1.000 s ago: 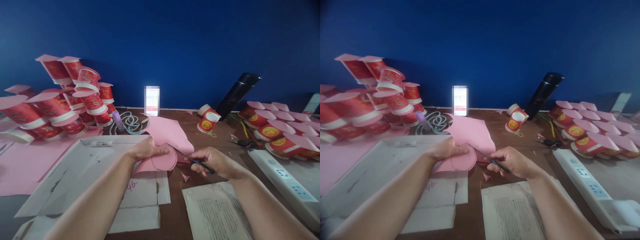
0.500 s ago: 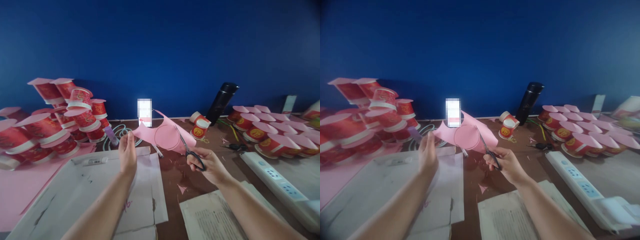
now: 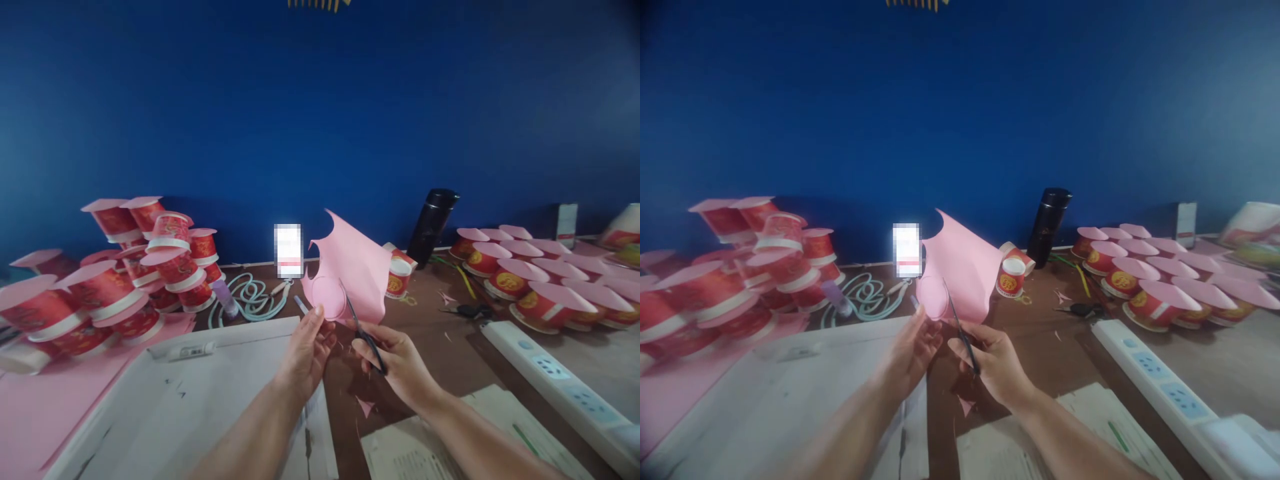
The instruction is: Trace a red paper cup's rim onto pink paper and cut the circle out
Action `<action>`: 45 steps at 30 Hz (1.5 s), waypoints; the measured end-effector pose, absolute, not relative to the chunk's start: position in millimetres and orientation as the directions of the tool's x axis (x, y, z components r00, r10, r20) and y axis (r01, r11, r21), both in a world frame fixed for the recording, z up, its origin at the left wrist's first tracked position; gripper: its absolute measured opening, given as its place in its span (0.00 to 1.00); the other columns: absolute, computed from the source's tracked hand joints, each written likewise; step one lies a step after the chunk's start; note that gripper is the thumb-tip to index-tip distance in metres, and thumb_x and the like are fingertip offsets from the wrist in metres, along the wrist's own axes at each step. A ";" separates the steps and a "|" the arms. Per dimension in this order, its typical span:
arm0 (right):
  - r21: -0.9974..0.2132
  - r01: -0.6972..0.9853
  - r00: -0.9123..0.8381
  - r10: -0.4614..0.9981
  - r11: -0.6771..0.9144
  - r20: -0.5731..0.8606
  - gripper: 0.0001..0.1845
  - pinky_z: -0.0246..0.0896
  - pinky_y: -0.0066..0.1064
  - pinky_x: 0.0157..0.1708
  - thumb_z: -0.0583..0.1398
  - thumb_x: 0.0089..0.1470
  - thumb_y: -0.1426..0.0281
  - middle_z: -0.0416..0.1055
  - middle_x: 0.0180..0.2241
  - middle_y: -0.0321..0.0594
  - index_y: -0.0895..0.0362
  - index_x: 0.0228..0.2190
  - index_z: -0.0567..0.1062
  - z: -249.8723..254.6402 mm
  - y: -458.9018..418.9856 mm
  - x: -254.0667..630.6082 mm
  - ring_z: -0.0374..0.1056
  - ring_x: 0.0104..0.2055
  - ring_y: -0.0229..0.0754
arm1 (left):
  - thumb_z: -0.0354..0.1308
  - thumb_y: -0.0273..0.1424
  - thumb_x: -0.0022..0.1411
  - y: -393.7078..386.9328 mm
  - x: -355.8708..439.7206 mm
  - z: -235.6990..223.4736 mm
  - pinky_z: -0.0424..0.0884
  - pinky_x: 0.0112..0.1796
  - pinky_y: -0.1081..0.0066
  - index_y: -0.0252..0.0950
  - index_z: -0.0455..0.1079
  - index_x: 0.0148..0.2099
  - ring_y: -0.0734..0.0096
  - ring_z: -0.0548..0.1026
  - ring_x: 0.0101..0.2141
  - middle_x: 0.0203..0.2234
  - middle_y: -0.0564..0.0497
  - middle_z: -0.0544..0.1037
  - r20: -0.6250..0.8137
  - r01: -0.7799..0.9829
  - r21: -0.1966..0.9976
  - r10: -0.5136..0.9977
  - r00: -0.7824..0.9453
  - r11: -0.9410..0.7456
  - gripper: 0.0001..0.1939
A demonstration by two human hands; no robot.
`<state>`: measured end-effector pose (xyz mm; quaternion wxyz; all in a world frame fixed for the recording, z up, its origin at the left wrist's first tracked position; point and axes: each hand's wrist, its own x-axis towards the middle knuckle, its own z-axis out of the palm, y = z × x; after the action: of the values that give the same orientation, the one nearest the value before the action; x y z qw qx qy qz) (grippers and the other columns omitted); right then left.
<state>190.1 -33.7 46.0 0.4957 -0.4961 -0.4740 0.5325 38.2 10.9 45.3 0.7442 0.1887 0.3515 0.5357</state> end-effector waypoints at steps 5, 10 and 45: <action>-0.996 -0.071 -0.040 0.998 -0.058 -0.055 0.25 0.52 0.25 0.23 0.68 0.46 0.57 0.65 0.22 0.31 0.56 0.45 0.79 43.5 -32.8 188.2 0.60 0.22 0.31 | 0.69 0.30 0.51 14.6 51.7 50.5 0.68 0.27 0.80 0.34 0.71 0.33 0.82 0.69 0.23 0.25 0.54 0.74 -0.356 -0.833 0.448 0.920 0.166 0.324 0.10; -0.998 -0.023 -0.031 0.998 -0.061 -0.060 0.20 0.52 0.25 0.23 0.68 0.45 0.57 0.65 0.21 0.31 0.56 0.38 0.81 41.5 -30.4 186.7 0.60 0.22 0.33 | 0.71 0.31 0.47 17.5 48.9 40.9 0.68 0.30 0.79 0.35 0.71 0.35 0.81 0.72 0.27 0.30 0.54 0.76 -0.267 -0.770 0.597 0.961 0.072 0.224 0.14; -0.982 0.160 -0.143 0.983 -0.096 -0.119 0.17 0.51 0.26 0.26 0.65 0.50 0.56 0.65 0.19 0.31 0.58 0.30 0.78 44.3 -15.0 173.8 0.60 0.24 0.34 | 0.70 0.38 0.48 33.1 36.1 23.0 0.70 0.29 0.74 0.32 0.73 0.36 0.71 0.77 0.26 0.27 0.49 0.79 -0.299 -0.656 0.738 0.948 -0.110 0.157 0.17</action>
<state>173.8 -15.0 44.3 0.3928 -0.5236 -0.5457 0.5233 36.1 33.1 23.0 0.6425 0.1794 0.4069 0.6241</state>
